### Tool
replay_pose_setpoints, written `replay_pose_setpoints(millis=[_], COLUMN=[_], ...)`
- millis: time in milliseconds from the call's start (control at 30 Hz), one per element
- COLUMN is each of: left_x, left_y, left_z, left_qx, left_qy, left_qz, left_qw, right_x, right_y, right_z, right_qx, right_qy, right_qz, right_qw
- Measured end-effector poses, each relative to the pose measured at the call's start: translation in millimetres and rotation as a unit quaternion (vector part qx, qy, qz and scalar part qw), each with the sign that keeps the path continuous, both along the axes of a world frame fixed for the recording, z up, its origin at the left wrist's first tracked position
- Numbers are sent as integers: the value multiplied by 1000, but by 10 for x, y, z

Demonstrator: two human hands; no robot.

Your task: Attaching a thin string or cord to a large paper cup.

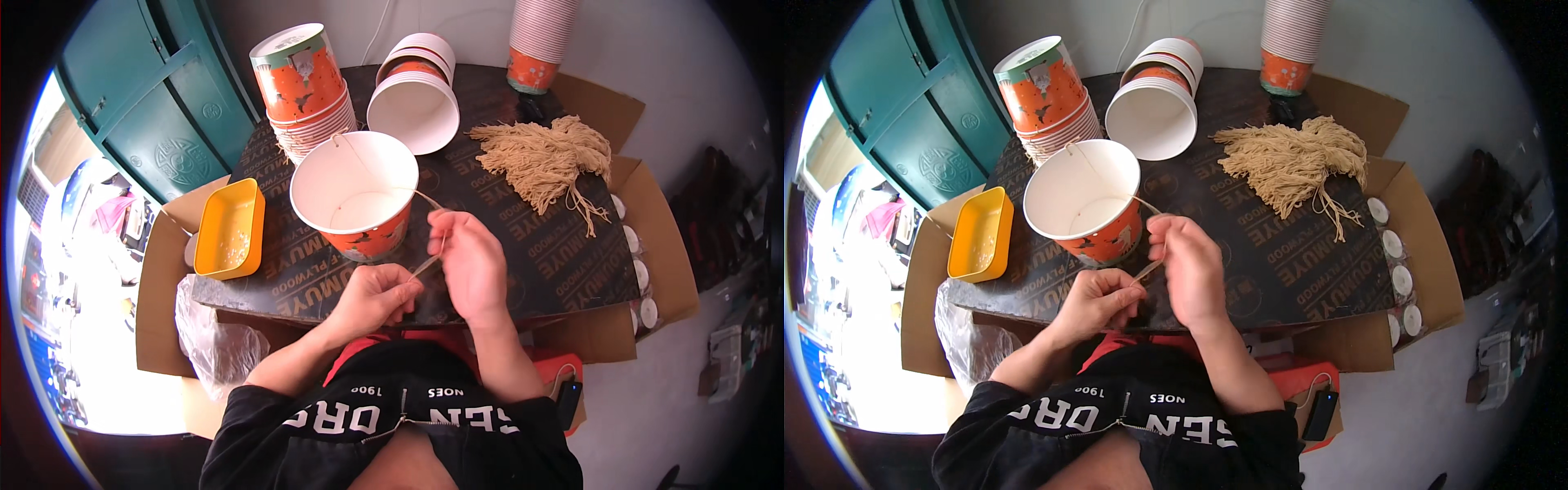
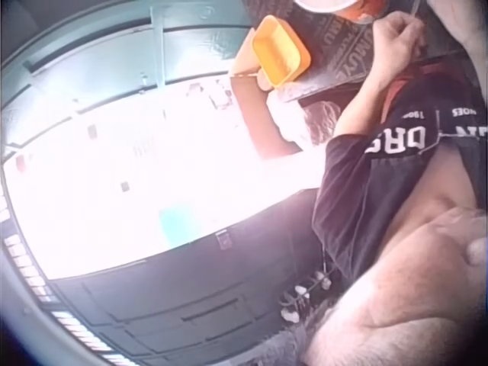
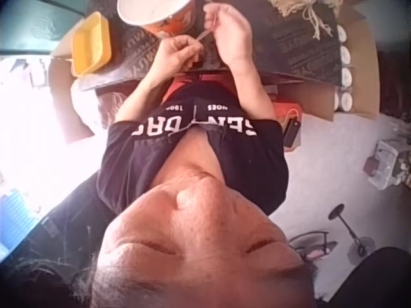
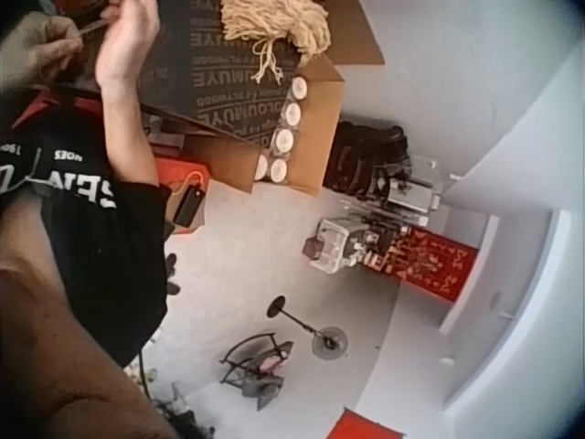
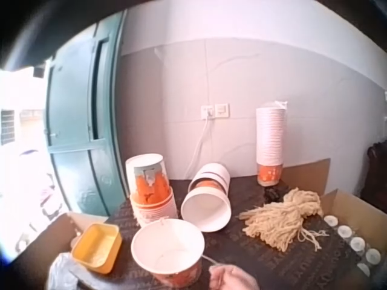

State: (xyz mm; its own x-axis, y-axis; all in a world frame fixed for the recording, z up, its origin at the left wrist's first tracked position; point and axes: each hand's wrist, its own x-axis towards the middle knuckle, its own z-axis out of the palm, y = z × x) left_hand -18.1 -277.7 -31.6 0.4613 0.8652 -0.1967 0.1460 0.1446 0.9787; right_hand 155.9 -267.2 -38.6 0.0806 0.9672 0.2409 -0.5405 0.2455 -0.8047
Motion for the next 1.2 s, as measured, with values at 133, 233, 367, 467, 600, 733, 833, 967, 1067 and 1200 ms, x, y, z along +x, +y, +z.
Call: replay_pose_setpoints(millis=[133,233,367,467,600,733,833,967,1067,1200], left_x=[-116,-176,-253,-327,-447,-494,-550,-497,-451,-432], left_y=[27,45,35,18,39,214,328,260,228,214], left_z=[208,412,574,672,782,892,729,724,746,802], left_qx=[178,336,374,362,429,625,601,559,547,542], left_qy=[146,211,213,223,202,347,341,308,296,272], left_qz=[-30,-64,-49,-40,56,103,88,45,17,43], left_qw=[973,916,902,904,879,692,717,768,783,794], right_x=[-8,-139,-171,-153,-187,-216,-258,-268,-234,-221], right_y=[-147,-226,-274,-244,-209,-194,-180,-163,-152,-143], right_z=[149,162,143,182,146,113,97,74,60,45], right_qx=[219,264,174,212,199,133,146,159,168,175], right_qy=[-488,-378,-398,-411,-378,-340,-330,-351,-364,-371], right_qz=[-273,-73,-53,-59,-95,-116,-151,-206,-227,-232], right_qw=[799,884,899,885,899,924,921,900,888,882])
